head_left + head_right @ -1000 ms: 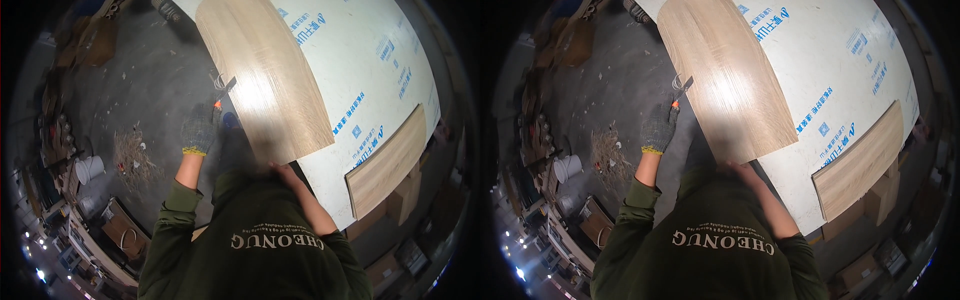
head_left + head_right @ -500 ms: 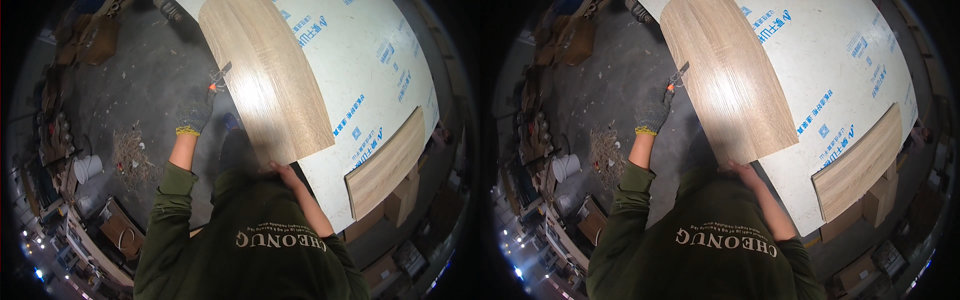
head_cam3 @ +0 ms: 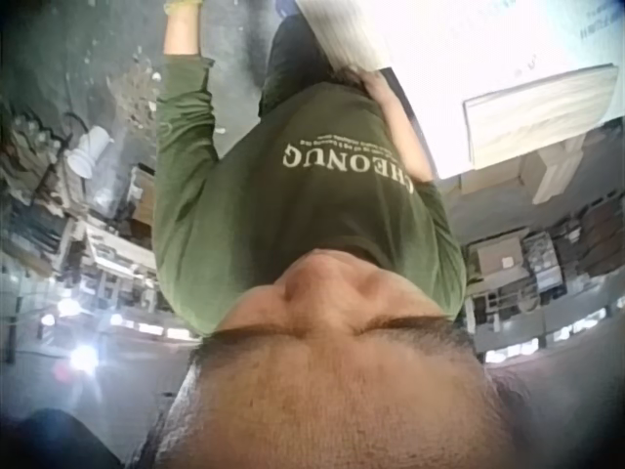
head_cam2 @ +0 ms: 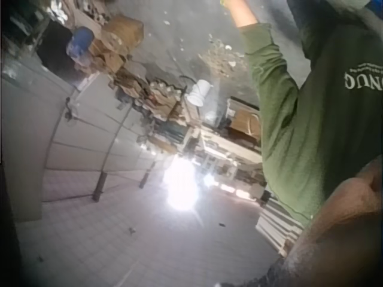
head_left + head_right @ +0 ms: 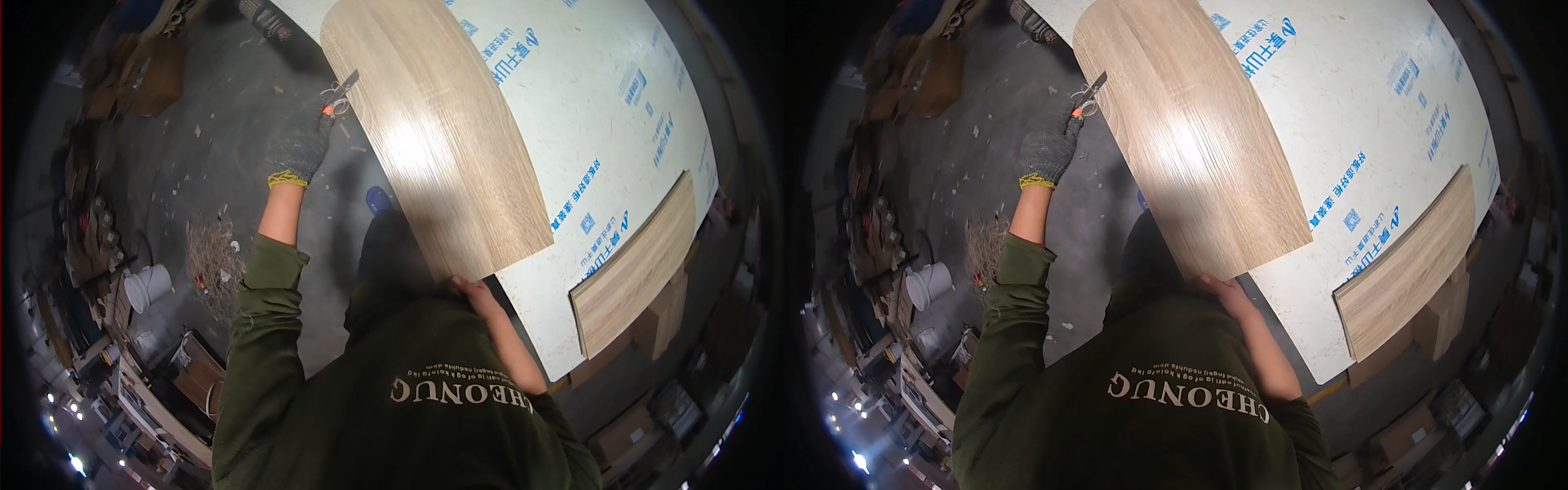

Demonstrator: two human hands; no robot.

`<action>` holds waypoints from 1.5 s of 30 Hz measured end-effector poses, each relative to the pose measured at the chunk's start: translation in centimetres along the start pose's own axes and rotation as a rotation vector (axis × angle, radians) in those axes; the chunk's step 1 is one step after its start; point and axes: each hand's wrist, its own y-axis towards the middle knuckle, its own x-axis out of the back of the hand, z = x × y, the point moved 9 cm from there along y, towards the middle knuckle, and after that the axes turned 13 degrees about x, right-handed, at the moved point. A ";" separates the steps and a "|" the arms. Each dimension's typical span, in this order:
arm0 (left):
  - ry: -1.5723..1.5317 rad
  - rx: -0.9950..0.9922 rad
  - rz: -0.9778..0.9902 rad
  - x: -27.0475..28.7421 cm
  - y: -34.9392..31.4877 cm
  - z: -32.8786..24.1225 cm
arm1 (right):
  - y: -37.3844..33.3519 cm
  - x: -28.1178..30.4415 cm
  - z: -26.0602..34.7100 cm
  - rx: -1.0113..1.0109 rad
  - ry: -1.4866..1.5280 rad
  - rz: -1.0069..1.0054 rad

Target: The recorder uses a piece of sandpaper to smooth the edges and surface of wooden boards at a factory workbench.

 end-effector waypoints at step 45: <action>-0.019 0.293 0.074 -0.4 -10.3 4.6 | 10.2 3.3 30.0 0.754 -1.255 -0.819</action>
